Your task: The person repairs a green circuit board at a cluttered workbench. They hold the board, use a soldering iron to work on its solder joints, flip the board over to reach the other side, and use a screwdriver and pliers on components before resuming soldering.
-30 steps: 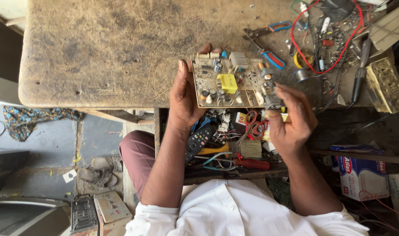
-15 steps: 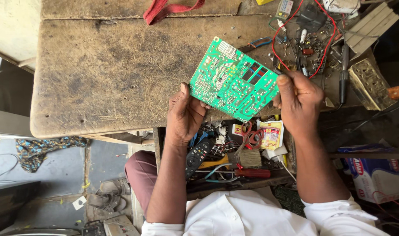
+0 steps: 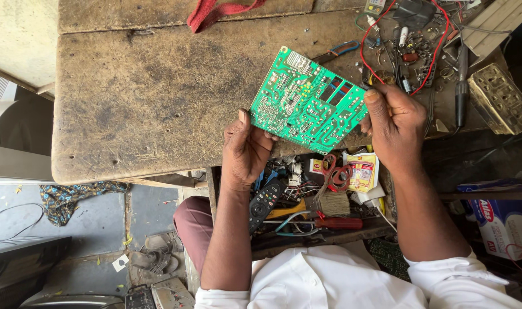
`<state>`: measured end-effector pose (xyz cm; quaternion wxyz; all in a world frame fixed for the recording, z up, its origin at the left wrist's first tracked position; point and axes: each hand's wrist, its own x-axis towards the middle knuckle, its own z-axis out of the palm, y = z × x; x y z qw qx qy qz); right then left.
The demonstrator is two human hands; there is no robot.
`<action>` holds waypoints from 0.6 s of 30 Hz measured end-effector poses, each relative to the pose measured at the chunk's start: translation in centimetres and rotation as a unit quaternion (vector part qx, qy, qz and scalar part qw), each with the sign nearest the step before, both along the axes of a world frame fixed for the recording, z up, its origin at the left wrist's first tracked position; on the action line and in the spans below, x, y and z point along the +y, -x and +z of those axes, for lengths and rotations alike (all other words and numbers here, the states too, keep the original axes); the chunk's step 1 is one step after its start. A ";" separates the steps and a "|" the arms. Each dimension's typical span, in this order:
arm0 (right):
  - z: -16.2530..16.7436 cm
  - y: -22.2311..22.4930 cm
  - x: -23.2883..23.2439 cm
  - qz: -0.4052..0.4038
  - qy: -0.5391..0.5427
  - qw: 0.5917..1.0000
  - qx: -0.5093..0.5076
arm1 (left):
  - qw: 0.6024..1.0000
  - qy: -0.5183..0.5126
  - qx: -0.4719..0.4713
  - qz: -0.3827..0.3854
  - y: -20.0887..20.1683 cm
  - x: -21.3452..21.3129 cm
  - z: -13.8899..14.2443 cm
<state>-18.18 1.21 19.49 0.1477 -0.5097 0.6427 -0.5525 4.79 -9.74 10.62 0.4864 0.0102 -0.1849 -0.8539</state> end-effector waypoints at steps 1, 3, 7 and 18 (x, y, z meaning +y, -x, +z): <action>-0.1 0.0 -0.1 0.001 0.000 1.000 0.004 | 1.000 0.000 -0.001 0.001 0.1 -0.1 -0.1; -0.3 0.0 -0.2 0.001 0.002 1.000 0.013 | 1.000 -0.018 -0.003 0.002 0.2 -0.2 -0.3; -1.2 0.0 -0.5 0.006 0.017 1.000 0.024 | 1.000 -0.018 -0.012 0.005 0.2 -0.6 -0.6; -3.0 -0.8 -0.9 0.005 -0.003 1.000 -0.017 | 0.987 0.098 -0.067 0.106 -0.3 0.3 -1.2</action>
